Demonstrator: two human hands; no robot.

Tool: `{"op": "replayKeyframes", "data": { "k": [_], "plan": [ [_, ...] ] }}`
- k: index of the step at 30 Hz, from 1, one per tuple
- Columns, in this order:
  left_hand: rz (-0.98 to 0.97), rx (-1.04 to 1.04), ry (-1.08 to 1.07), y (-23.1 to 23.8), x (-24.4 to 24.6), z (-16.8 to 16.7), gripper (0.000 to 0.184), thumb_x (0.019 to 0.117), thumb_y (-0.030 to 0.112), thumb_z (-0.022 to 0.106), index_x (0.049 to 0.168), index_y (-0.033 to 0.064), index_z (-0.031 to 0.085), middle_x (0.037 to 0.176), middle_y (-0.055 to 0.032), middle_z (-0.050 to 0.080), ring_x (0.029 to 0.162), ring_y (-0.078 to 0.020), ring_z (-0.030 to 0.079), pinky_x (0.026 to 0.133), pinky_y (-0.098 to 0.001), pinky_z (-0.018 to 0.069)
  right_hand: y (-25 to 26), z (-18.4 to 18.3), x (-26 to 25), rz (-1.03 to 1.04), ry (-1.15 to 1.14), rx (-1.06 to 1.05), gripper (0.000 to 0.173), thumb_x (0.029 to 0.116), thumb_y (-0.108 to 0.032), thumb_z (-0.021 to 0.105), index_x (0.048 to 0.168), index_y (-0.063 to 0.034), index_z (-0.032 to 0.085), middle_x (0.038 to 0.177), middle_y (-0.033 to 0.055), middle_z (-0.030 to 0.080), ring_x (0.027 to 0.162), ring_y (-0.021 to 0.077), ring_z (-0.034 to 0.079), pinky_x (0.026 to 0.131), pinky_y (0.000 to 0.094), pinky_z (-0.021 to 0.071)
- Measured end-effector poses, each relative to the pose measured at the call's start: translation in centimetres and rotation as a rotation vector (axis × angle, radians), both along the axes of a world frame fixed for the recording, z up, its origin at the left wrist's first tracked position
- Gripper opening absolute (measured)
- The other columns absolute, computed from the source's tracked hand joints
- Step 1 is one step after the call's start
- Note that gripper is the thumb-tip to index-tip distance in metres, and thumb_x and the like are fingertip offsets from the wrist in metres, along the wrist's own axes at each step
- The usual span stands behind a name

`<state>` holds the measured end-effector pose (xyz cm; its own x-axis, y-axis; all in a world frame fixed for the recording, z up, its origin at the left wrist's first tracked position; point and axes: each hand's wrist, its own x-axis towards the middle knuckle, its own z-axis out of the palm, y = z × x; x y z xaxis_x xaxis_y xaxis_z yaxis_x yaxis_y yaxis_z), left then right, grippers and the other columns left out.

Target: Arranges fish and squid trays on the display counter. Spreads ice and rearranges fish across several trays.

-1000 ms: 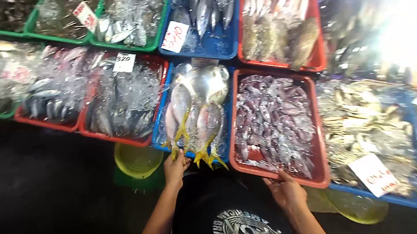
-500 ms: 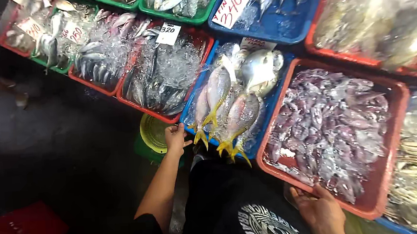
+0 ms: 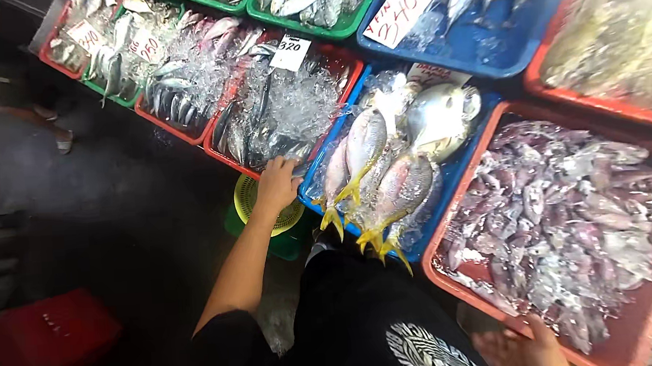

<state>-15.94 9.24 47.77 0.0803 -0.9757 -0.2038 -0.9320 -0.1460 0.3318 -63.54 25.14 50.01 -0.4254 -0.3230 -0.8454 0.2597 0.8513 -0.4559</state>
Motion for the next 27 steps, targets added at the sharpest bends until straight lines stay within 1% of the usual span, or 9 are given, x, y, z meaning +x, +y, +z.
{"op": "replayKeyframes", "data": {
  "k": [3, 5, 6, 8, 9, 11, 13, 18, 27],
  "plan": [
    [0.003, 0.05, 0.035, 0.2, 0.8, -1.0, 0.042, 0.0963, 0.025, 0.072, 0.136, 0.0169, 0.061, 0.135, -0.0127, 0.062, 0.124, -0.0352, 0.06, 0.099, -0.057, 0.0523, -2.3, 5.1, 2.5, 0.949, 0.239, 0.075, 0.063, 0.1082, -0.053, 0.037, 0.104, 0.0046, 0.064, 0.071, 0.0075, 0.063, 0.058, 0.0166, 0.064, 0.058, 0.0409, 0.0576],
    [-0.025, 0.05, 0.073, 0.0, 1.2, -1.0, 0.038, 0.0979, 0.023, 0.07, 0.134, 0.014, 0.061, 0.132, -0.0131, 0.064, 0.122, -0.0333, 0.062, 0.101, -0.0547, 0.053, -5.5, 6.8, 9.6, 1.426, 0.46, -0.389, 0.049, 0.1055, -0.043, 0.048, 0.093, -0.002, 0.071, 0.079, 0.0117, 0.069, 0.074, 0.0244, 0.069, 0.066, 0.0501, 0.0576],
    [-0.044, 0.054, 0.093, -0.4, 1.3, -1.0, 0.037, 0.0981, 0.023, 0.07, 0.132, 0.0127, 0.062, 0.128, -0.0135, 0.065, 0.119, -0.033, 0.063, 0.1, -0.0542, 0.0536, -7.6, 6.2, 14.0, 1.565, 0.564, -0.715, 0.039, 0.1027, -0.042, 0.051, 0.092, -0.0119, 0.073, 0.085, 0.0051, 0.069, 0.081, 0.0217, 0.07, 0.069, 0.0459, 0.059],
    [-0.075, 0.096, 0.131, -1.0, 1.6, -0.6, 0.036, 0.0987, 0.023, 0.069, 0.132, 0.0121, 0.061, 0.125, -0.0135, 0.067, 0.117, -0.0326, 0.065, 0.1, -0.0542, 0.0541, -11.9, 3.3, 22.6, 1.859, 0.567, -1.151, 0.03, 0.1043, -0.038, 0.049, 0.11, -0.0192, 0.071, 0.115, 0.0017, 0.071, 0.109, 0.024, 0.067, 0.088, 0.0465, 0.0559],
    [-0.088, 0.126, 0.15, -1.2, 2.0, -0.2, 0.036, 0.0991, 0.023, 0.069, 0.133, 0.0118, 0.061, 0.124, -0.0134, 0.067, 0.117, -0.0322, 0.065, 0.1, -0.0542, 0.0537, -13.5, 1.4, 26.3, 2.014, 0.561, -1.251, 0.026, 0.1043, -0.031, 0.049, 0.112, -0.016, 0.069, 0.123, 0.0056, 0.069, 0.115, 0.0289, 0.065, 0.091, 0.0502, 0.0544],
    [-0.12, 0.158, 0.184, -1.5, 2.7, 0.2, 0.036, 0.0997, 0.023, 0.068, 0.133, 0.0122, 0.061, 0.121, -0.012, 0.069, 0.117, -0.0309, 0.065, 0.102, -0.0539, 0.0529, -15.6, -2.1, 31.1, 2.246, 0.532, -1.271, 0.018, 0.1006, -0.013, 0.054, 0.105, -0.0062, 0.07, 0.121, 0.0125, 0.069, 0.117, 0.0344, 0.063, 0.093, 0.0544, 0.0518],
    [-0.152, 0.142, 0.207, -1.8, 3.4, 0.2, 0.033, 0.0996, 0.024, 0.068, 0.13, 0.0127, 0.064, 0.117, -0.0105, 0.071, 0.115, -0.0299, 0.066, 0.1, -0.0536, 0.0533, -17.1, -3.7, 32.8, 2.372, 0.554, -1.29, 0.021, 0.0964, -0.001, 0.051, 0.099, -0.0039, 0.072, 0.12, 0.0095, 0.07, 0.118, 0.0307, 0.062, 0.098, 0.0509, 0.0499],
    [-0.117, 0.127, 0.288, -1.6, 3.5, -0.2, 0.029, 0.0998, 0.02, 0.067, 0.128, 0.0126, 0.064, 0.121, -0.0109, 0.068, 0.11, -0.0287, 0.068, 0.094, -0.0528, 0.0574, -18.7, -4.0, 32.5, 2.556, 0.568, -1.346, 0.022, 0.095, 0.004, 0.05, 0.096, -0.0024, 0.071, 0.124, 0.0078, 0.068, 0.116, 0.0288, 0.062, 0.099, 0.0497, 0.0479],
    [0.003, -0.009, 0.54, -0.3, 7.1, -0.8, 0.028, 0.1028, 0.014, 0.06, 0.131, 0.0089, 0.061, 0.121, -0.0118, 0.068, 0.111, -0.0267, 0.067, 0.097, -0.0514, 0.056, -18.3, -0.6, 31.7, 2.412, 0.713, -1.389, 0.018, 0.0934, -0.002, 0.056, 0.084, -0.0093, 0.068, 0.107, 0.0048, 0.068, 0.099, 0.0261, 0.064, 0.093, 0.0529, 0.0498]
  ]
}}
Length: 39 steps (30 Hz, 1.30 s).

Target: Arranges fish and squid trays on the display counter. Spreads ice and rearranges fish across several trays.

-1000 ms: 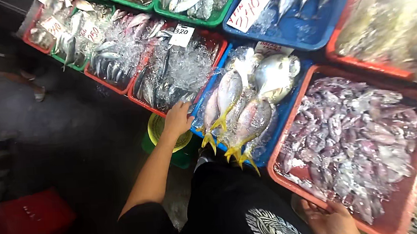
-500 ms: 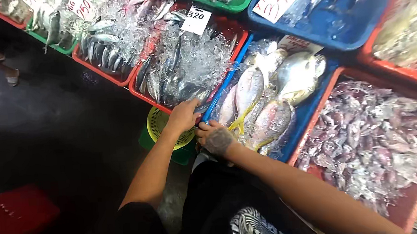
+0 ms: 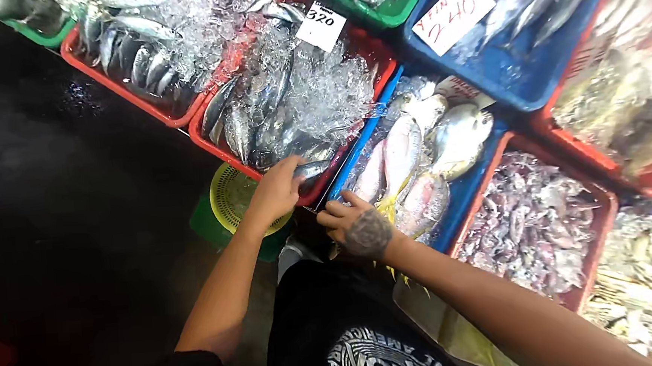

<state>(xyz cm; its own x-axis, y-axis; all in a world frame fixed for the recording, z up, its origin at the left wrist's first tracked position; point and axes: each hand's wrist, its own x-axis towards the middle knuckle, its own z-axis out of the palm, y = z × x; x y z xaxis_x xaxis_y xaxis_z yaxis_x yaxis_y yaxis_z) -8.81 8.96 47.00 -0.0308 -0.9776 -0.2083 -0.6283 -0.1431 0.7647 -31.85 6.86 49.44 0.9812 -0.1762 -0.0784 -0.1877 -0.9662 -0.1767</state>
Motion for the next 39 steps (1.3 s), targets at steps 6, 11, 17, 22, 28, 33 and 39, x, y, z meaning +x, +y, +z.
{"op": "replayKeyframes", "data": {
  "k": [6, 11, 17, 22, 28, 33, 39],
  "plan": [
    [0.124, -0.09, -0.058, 0.9, 0.9, -0.9, 0.028, 0.1018, 0.021, 0.063, 0.128, 0.0102, 0.063, 0.116, -0.0078, 0.069, 0.111, -0.0239, 0.066, 0.099, -0.0479, 0.0543, 0.6, -1.2, 0.3, -0.021, 0.002, -0.009, 0.019, 0.0936, -0.003, 0.054, 0.083, -0.0102, 0.068, 0.106, 0.0035, 0.068, 0.1, 0.0244, 0.064, 0.092, 0.0502, 0.0504],
    [0.185, -0.23, -0.373, 0.4, -0.3, -2.7, 0.033, 0.098, 0.031, 0.066, 0.129, 0.0188, 0.068, 0.121, -0.0104, 0.066, 0.118, -0.0348, 0.059, 0.094, -0.0557, 0.0494, 1.0, -1.5, 0.0, -0.089, -0.1, 0.082, 0.019, 0.0986, -0.023, 0.06, 0.086, -0.0138, 0.07, 0.115, 0.003, 0.069, 0.102, 0.0253, 0.064, 0.087, 0.0474, 0.0524],
    [0.106, -0.333, -0.474, -1.2, -0.9, -3.6, 0.027, 0.1017, 0.027, 0.062, 0.125, 0.0156, 0.07, 0.116, -0.0126, 0.067, 0.109, -0.035, 0.063, 0.09, -0.0539, 0.0514, 2.5, -1.7, -2.9, -0.496, -0.259, 0.203, 0.026, 0.0996, -0.039, 0.056, 0.095, -0.0201, 0.074, 0.123, 0.0062, 0.068, 0.103, 0.0233, 0.066, 0.085, 0.044, 0.0547],
    [0.279, -0.398, -0.408, -4.4, 1.7, -1.9, 0.04, 0.102, 0.031, 0.063, 0.133, 0.0074, 0.065, 0.115, -0.0191, 0.071, 0.107, -0.0375, 0.068, 0.09, -0.0552, 0.0562, 1.7, -1.9, -3.7, -0.819, -0.441, 0.357, 0.027, 0.0944, -0.035, 0.068, 0.102, -0.0103, 0.075, 0.107, 0.0117, 0.068, 0.09, 0.0203, 0.066, 0.077, 0.0369, 0.0594],
    [0.414, -0.409, -0.476, -7.4, 3.1, -1.2, 0.035, 0.0993, 0.032, 0.065, 0.126, 0.0095, 0.07, 0.126, -0.0216, 0.063, 0.119, -0.0413, 0.058, 0.1, -0.0543, 0.0497, -7.9, -0.1, 0.4, -1.268, -0.413, 0.566, 0.055, 0.0947, -0.031, 0.072, 0.136, 0.0007, 0.054, 0.121, 0.0199, 0.066, 0.102, 0.0283, 0.07, 0.089, 0.0483, 0.0594],
    [-0.012, -0.375, -0.282, -7.6, -2.1, 0.0, 0.035, 0.0985, 0.021, 0.067, 0.133, 0.0169, 0.068, 0.127, -0.0133, 0.065, 0.122, -0.0314, 0.061, 0.103, -0.0509, 0.0524, -11.4, -1.7, 3.8, -1.567, -0.471, 0.924, 0.053, 0.0949, -0.017, 0.069, 0.141, -0.0012, 0.047, 0.115, 0.0189, 0.067, 0.097, 0.0302, 0.07, 0.087, 0.0529, 0.0587],
    [-0.148, -0.517, -0.399, -9.0, -4.2, -3.0, 0.019, 0.0982, 0.011, 0.063, 0.114, 0.0117, 0.073, 0.121, -0.0094, 0.067, 0.116, -0.0295, 0.063, 0.095, -0.0498, 0.0526, -11.3, -1.6, 4.3, -1.726, -0.766, 1.227, 0.045, 0.1004, -0.014, 0.06, 0.14, -0.0005, 0.043, 0.121, 0.0202, 0.061, 0.095, 0.0271, 0.069, 0.083, 0.0452, 0.0601]
  ]
}}
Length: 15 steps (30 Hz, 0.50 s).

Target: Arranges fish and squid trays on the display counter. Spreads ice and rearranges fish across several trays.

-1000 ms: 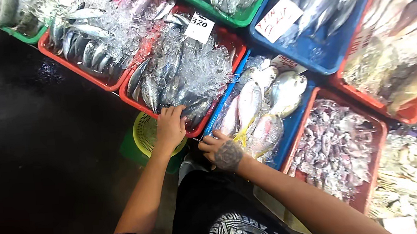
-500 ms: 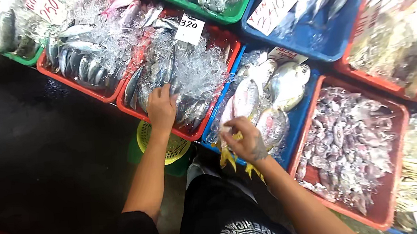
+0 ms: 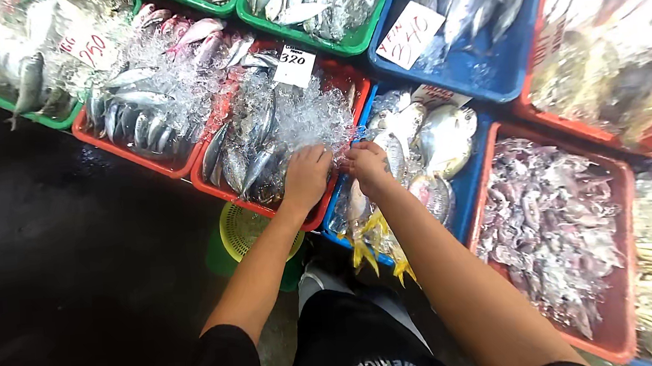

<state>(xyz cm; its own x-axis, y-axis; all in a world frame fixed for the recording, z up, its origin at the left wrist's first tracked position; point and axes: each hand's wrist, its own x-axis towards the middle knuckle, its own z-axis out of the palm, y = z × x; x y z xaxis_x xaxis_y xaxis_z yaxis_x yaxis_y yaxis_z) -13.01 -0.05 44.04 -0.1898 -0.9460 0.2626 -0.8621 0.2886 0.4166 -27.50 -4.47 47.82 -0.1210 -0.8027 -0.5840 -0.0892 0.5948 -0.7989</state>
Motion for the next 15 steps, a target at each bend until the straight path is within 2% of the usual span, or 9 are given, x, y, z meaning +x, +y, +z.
{"op": "replayKeyframes", "data": {
  "k": [2, 4, 6, 8, 12, 14, 15],
  "plan": [
    [0.027, 0.028, -0.053, 0.4, 0.3, -0.2, 0.016, 0.0989, 0.011, 0.059, 0.109, 0.009, 0.071, 0.116, -0.0102, 0.068, 0.117, -0.03, 0.062, 0.095, -0.0482, 0.0537, -0.8, 0.3, 0.6, -0.096, -0.031, 0.045, 0.043, 0.0987, -0.016, 0.065, 0.134, 0.0022, 0.05, 0.116, 0.0203, 0.063, 0.09, 0.0268, 0.069, 0.079, 0.0438, 0.0609],
    [0.09, 0.056, -0.072, 1.0, 0.6, -0.2, 0.014, 0.0974, 0.016, 0.06, 0.105, 0.0097, 0.07, 0.112, -0.0102, 0.066, 0.113, -0.03, 0.062, 0.091, -0.048, 0.0541, -1.8, 0.8, 1.1, -0.204, -0.071, 0.139, 0.053, 0.0957, -0.026, 0.071, 0.137, 0.001, 0.051, 0.123, 0.0211, 0.062, 0.1, 0.0291, 0.067, 0.083, 0.0448, 0.059],
    [0.16, 0.085, -0.029, 1.6, 0.8, -0.1, 0.02, 0.0965, 0.021, 0.062, 0.112, 0.0114, 0.07, 0.115, -0.0115, 0.067, 0.116, -0.0313, 0.062, 0.094, -0.0497, 0.0542, -2.7, 0.8, 1.4, -0.276, -0.09, 0.232, 0.069, 0.0904, -0.04, 0.077, 0.142, -0.0048, 0.047, 0.126, 0.0178, 0.06, 0.104, 0.0275, 0.064, 0.083, 0.0435, 0.0567],
    [0.225, 0.087, 0.049, 2.0, 1.1, -0.1, 0.028, 0.0961, 0.025, 0.063, 0.121, 0.0144, 0.071, 0.118, -0.0139, 0.065, 0.114, -0.0337, 0.061, 0.092, -0.0515, 0.0537, -3.6, 1.0, 1.7, -0.291, -0.099, 0.281, 0.077, 0.084, -0.047, 0.081, 0.142, -0.0084, 0.048, 0.127, 0.0157, 0.059, 0.104, 0.026, 0.061, 0.081, 0.0428, 0.0533],
    [0.357, 0.034, 0.184, 2.8, 2.1, 0.1, 0.03, 0.0921, 0.028, 0.069, 0.118, 0.0128, 0.071, 0.12, -0.016, 0.062, 0.114, -0.0352, 0.06, 0.093, -0.052, 0.0532, -4.4, 1.1, 2.1, -0.26, -0.183, 0.268, 0.07, 0.0784, -0.039, 0.086, 0.132, -0.0076, 0.055, 0.113, 0.014, 0.065, 0.097, 0.0257, 0.066, 0.08, 0.045, 0.0581],
    [0.402, 0.036, 0.278, 3.0, 2.8, 0.4, 0.032, 0.0918, 0.027, 0.07, 0.119, 0.0102, 0.069, 0.12, -0.0164, 0.06, 0.112, -0.0333, 0.06, 0.094, -0.0499, 0.0544, -4.3, 1.6, 2.3, -0.272, -0.263, 0.245, 0.068, 0.0768, -0.031, 0.085, 0.133, -0.0092, 0.054, 0.116, 0.0135, 0.065, 0.101, 0.026, 0.066, 0.083, 0.0463, 0.0579],
    [0.422, 0.055, 0.34, 3.0, 3.0, 0.6, 0.034, 0.0924, 0.027, 0.069, 0.121, 0.0094, 0.068, 0.121, -0.0163, 0.06, 0.109, -0.0307, 0.061, 0.091, -0.0475, 0.0564, -4.2, 2.0, 2.4, -0.285, -0.344, 0.219, 0.066, 0.0787, -0.026, 0.083, 0.135, -0.0103, 0.053, 0.121, 0.0142, 0.064, 0.107, 0.0273, 0.066, 0.087, 0.0488, 0.058]
  ]
}}
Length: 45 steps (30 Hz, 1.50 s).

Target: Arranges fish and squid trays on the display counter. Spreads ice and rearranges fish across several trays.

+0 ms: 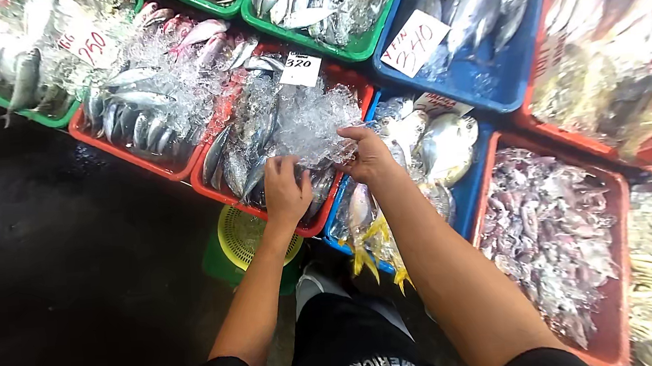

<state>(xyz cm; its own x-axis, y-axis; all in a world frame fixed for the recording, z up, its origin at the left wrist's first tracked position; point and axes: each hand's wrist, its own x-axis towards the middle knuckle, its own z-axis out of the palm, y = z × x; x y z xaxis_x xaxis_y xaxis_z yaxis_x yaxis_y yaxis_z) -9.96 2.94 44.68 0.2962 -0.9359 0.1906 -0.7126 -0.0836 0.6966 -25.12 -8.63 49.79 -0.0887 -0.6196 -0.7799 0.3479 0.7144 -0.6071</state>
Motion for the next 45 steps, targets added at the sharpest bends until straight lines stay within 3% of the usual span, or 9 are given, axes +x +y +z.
{"op": "replayKeyframes", "data": {
  "k": [3, 7, 18, 24, 32, 36, 39, 41, 45],
  "plan": [
    [0.059, 0.079, 0.271, 0.0, 0.5, 0.7, 0.037, 0.0948, 0.027, 0.07, 0.126, 0.008, 0.063, 0.12, -0.0143, 0.06, 0.093, -0.0219, 0.065, 0.076, -0.0387, 0.0591, 0.0, 0.0, 0.7, -0.073, -0.249, -0.155, 0.04, 0.0866, -0.012, 0.067, 0.124, -0.0082, 0.054, 0.111, 0.0161, 0.066, 0.097, 0.0289, 0.068, 0.082, 0.0533, 0.0586],
    [0.129, 0.181, 0.653, -0.3, 0.4, 1.7, 0.05, 0.0999, 0.03, 0.067, 0.139, 0.0054, 0.048, 0.114, -0.0136, 0.067, 0.089, -0.0215, 0.071, 0.079, -0.0425, 0.0622, -0.3, -1.6, 1.4, -0.046, -0.208, -0.154, 0.056, 0.0871, -0.014, 0.072, 0.138, -0.0099, 0.049, 0.12, 0.0196, 0.066, 0.104, 0.035, 0.068, 0.083, 0.0598, 0.0589],
    [0.288, 0.252, 0.924, 1.4, -1.3, 2.9, 0.071, 0.0975, 0.039, 0.07, 0.149, 0.0023, 0.038, 0.12, -0.0203, 0.067, 0.097, -0.0261, 0.072, 0.086, -0.0457, 0.0618, 3.6, -1.7, -4.3, 0.06, -0.239, -0.224, 0.027, 0.0981, -0.023, 0.053, 0.122, -0.0122, 0.056, 0.108, 0.0106, 0.068, 0.098, 0.0259, 0.069, 0.084, 0.0528, 0.0595],
    [0.102, 0.165, 1.469, 4.4, -3.2, 2.9, 0.074, 0.1001, 0.035, 0.067, 0.16, 0.0216, 0.026, 0.138, -0.0174, 0.059, 0.116, -0.0339, 0.065, 0.092, -0.0556, 0.058, 8.7, 1.5, -7.2, 0.107, -0.117, -0.385, 0.021, 0.0961, -0.019, 0.041, 0.113, -0.0159, 0.054, 0.089, 0.004, 0.069, 0.082, 0.0183, 0.071, 0.074, 0.0446, 0.0616],
    [0.053, 0.005, 1.684, 13.2, -1.5, 4.2, 0.05, 0.104, 0.02, 0.056, 0.151, 0.0324, 0.043, 0.124, -0.0111, 0.067, 0.101, -0.0263, 0.07, 0.083, -0.0466, 0.0604, 18.8, 2.2, -5.1, 0.148, -0.223, -0.44, 0.016, 0.0895, -0.006, 0.051, 0.105, -0.0063, 0.057, 0.082, 0.0084, 0.071, 0.075, 0.0191, 0.072, 0.068, 0.0426, 0.0634],
    [0.212, -0.141, 1.697, 22.7, 0.4, 1.4, 0.045, 0.1, 0.024, 0.061, 0.144, 0.0242, 0.051, 0.12, -0.0112, 0.071, 0.104, -0.0261, 0.071, 0.09, -0.0471, 0.0601, 25.2, -0.1, -2.2, 0.3, -0.316, -0.413, 0.046, 0.081, 0.004, 0.062, 0.125, -0.0022, 0.05, 0.087, 0.0101, 0.072, 0.074, 0.0198, 0.073, 0.066, 0.0392, 0.0645],
    [0.343, -0.204, 1.767, 30.1, 3.4, -2.3, 0.06, 0.0947, 0.028, 0.071, 0.147, 0.0183, 0.044, 0.127, -0.0184, 0.067, 0.113, -0.035, 0.069, 0.094, -0.056, 0.0586, 30.5, -3.8, 1.3, 0.366, -0.397, -0.254, 0.062, 0.083, 0.006, 0.067, 0.14, -0.0015, 0.044, 0.099, 0.0152, 0.072, 0.084, 0.0238, 0.073, 0.074, 0.0422, 0.064],
    [0.408, -0.16, 1.765, 33.8, 5.6, -5.5, 0.07, 0.0943, 0.029, 0.073, 0.153, 0.022, 0.036, 0.133, -0.0182, 0.064, 0.116, -0.0368, 0.067, 0.094, -0.0582, 0.0582, 33.2, -7.9, 3.8, 0.358, -0.427, -0.122, 0.058, 0.0852, 0.006, 0.067, 0.14, 0.0006, 0.047, 0.104, 0.0176, 0.071, 0.089, 0.0256, 0.072, 0.078, 0.0439, 0.0633],
    [0.498, 0.024, 1.769, 35.6, 9.1, -12.9, 0.052, 0.1053, 0.024, 0.052, 0.154, 0.0267, 0.034, 0.133, -0.0167, 0.064, 0.113, -0.0368, 0.068, 0.089, -0.0576, 0.0597, 35.3, -16.2, 7.1, 0.27, -0.396, 0.066, 0.039, 0.089, 0.003, 0.064, 0.127, 0.0013, 0.054, 0.1, 0.017, 0.071, 0.085, 0.0255, 0.071, 0.073, 0.0432, 0.0619]
  ]
}}
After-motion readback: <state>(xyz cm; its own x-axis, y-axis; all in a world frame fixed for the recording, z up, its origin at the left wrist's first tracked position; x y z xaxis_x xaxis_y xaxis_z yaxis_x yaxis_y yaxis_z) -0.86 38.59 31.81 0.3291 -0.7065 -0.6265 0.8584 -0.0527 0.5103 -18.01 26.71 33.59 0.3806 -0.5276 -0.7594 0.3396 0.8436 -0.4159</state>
